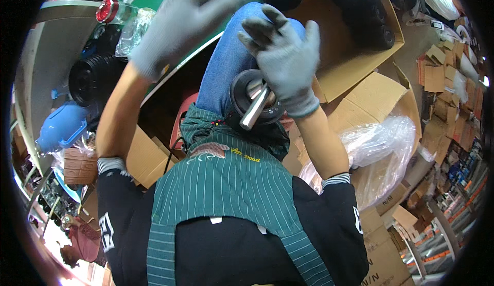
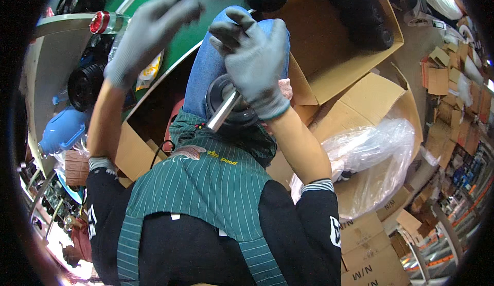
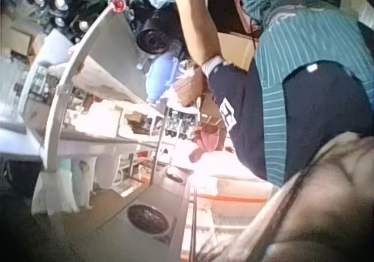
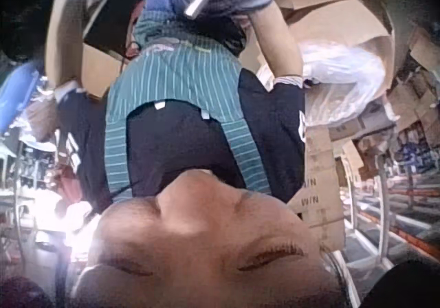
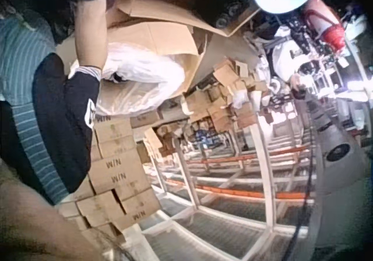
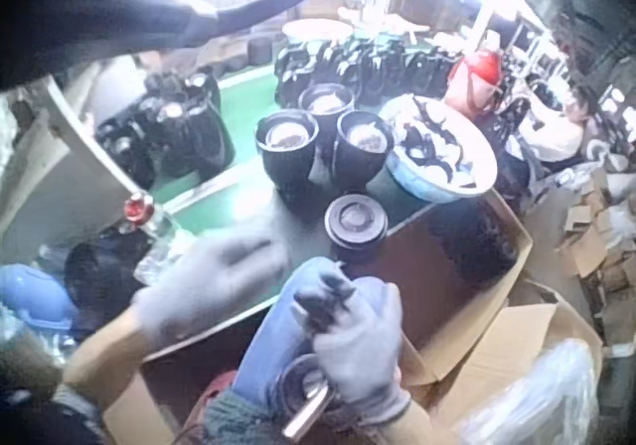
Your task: The person sits on the floor and repeatedly picks up black cylindrical containers, inserts a metal rod into each, and secures a lid. The person places finished units into a cardboard box and continues the cycle with new containers from a nearby pile.
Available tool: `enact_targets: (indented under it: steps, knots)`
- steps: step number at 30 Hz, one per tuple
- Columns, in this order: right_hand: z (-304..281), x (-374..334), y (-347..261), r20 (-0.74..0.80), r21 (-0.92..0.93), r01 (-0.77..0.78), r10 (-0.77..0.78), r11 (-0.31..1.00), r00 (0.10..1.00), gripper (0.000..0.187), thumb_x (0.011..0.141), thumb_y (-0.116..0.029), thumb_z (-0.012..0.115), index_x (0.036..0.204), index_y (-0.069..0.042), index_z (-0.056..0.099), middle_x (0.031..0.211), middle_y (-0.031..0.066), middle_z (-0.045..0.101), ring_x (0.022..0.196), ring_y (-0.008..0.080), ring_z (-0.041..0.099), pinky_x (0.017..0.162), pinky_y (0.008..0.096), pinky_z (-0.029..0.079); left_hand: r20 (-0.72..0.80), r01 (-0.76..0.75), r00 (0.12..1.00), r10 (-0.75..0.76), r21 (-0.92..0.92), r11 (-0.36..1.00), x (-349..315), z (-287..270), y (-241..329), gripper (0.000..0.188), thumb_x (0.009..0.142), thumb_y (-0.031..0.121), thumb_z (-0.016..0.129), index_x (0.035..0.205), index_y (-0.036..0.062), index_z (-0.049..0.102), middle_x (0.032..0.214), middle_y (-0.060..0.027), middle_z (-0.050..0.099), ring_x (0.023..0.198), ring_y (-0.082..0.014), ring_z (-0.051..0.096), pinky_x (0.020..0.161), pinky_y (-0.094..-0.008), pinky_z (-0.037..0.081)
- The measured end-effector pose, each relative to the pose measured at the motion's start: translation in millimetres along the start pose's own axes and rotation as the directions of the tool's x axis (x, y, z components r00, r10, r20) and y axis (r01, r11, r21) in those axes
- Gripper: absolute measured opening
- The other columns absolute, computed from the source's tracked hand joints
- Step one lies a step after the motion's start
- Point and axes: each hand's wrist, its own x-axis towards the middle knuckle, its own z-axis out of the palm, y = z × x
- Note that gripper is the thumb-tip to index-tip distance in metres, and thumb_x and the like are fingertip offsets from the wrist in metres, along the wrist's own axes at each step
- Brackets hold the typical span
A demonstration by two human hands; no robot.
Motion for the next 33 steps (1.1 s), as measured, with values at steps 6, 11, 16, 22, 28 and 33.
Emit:
enact_targets:
  steps: [6,11,16,22,28,33]
  knots:
    - [4.3,26.2,16.9,-0.132,-0.081,-0.037,0.026,0.996,0.991,0.097,0.105,-0.073,0.025,0.163,0.002,0.038,0.134,0.0276,0.068,0.125,0.0346,0.062,0.117,0.0414,0.041,0.372,-0.082,0.876,-0.308,0.742,0.665,-48.5,94.2,107.7,0.039,0.101,0.047,0.066,0.094,0.0121,0.082,0.089,-0.0154,0.079,0.081,-0.0308,0.078,0.07,-0.0466,0.058]
    - [-9.9,25.9,13.5,-0.112,-0.198,-0.028,0.006,0.98,0.994,0.099,0.105,-0.075,0.021,0.17,-0.001,0.03,0.155,0.0262,0.057,0.145,0.0361,0.052,0.125,0.0495,0.031,0.032,0.158,0.943,-0.332,0.834,0.528,-64.2,155.5,84.3,0.035,0.102,0.044,0.068,0.088,0.0139,0.08,0.082,-0.0115,0.079,0.074,-0.0284,0.079,0.062,-0.0435,0.059]
    - [-42.2,-12.1,-10.4,0.618,-0.398,0.775,-0.481,0.491,0.622,0.053,0.118,-0.026,0.043,0.157,0.011,0.038,0.158,0.0245,0.05,0.149,0.0356,0.053,0.125,0.0443,0.048,-0.007,0.175,0.957,-0.29,0.81,0.559,-81.6,125.0,84.8,0.064,0.099,0.068,0.066,0.083,0.0073,0.075,0.072,-0.0141,0.074,0.068,-0.0315,0.077,0.061,-0.0434,0.059]
    - [-104.3,-24.3,12.7,0.029,0.028,0.187,-0.188,0.982,0.982,0.066,0.119,-0.05,0.029,0.162,-0.002,0.043,0.163,0.0269,0.048,0.157,0.0407,0.041,0.128,0.0552,0.037,0.032,0.213,0.92,-0.392,0.796,0.566,-96.0,116.2,92.8,0.063,0.099,0.062,0.07,0.087,-0.0001,0.072,0.07,-0.0202,0.071,0.065,-0.0361,0.076,0.057,-0.0467,0.059]
    - [-109.1,28.4,25.9,0.256,0.27,-0.174,0.104,0.947,0.961,0.041,0.113,-0.05,0.056,0.104,-0.011,0.065,0.086,0.0053,0.068,0.082,0.0257,0.07,0.106,0.0571,0.058,0.104,0.075,0.959,-0.265,0.806,0.588,-94.2,117.7,85.3,0.065,0.099,0.063,0.07,0.085,0.0002,0.07,0.069,-0.019,0.07,0.064,-0.035,0.075,0.055,-0.0462,0.058]
    - [-124.7,2.6,25.6,0.54,0.451,-0.199,-0.089,0.87,0.837,0.049,0.117,-0.034,0.044,0.07,-0.021,0.036,0.06,-0.0059,0.03,0.059,0.0119,0.033,0.095,0.0377,0.05,0.183,0.025,0.96,-0.214,0.703,0.711,-98.7,113.7,86.9,0.065,0.094,0.065,0.075,0.086,0.0004,0.072,0.065,-0.0207,0.067,0.064,-0.0373,0.074,0.06,-0.0486,0.057]
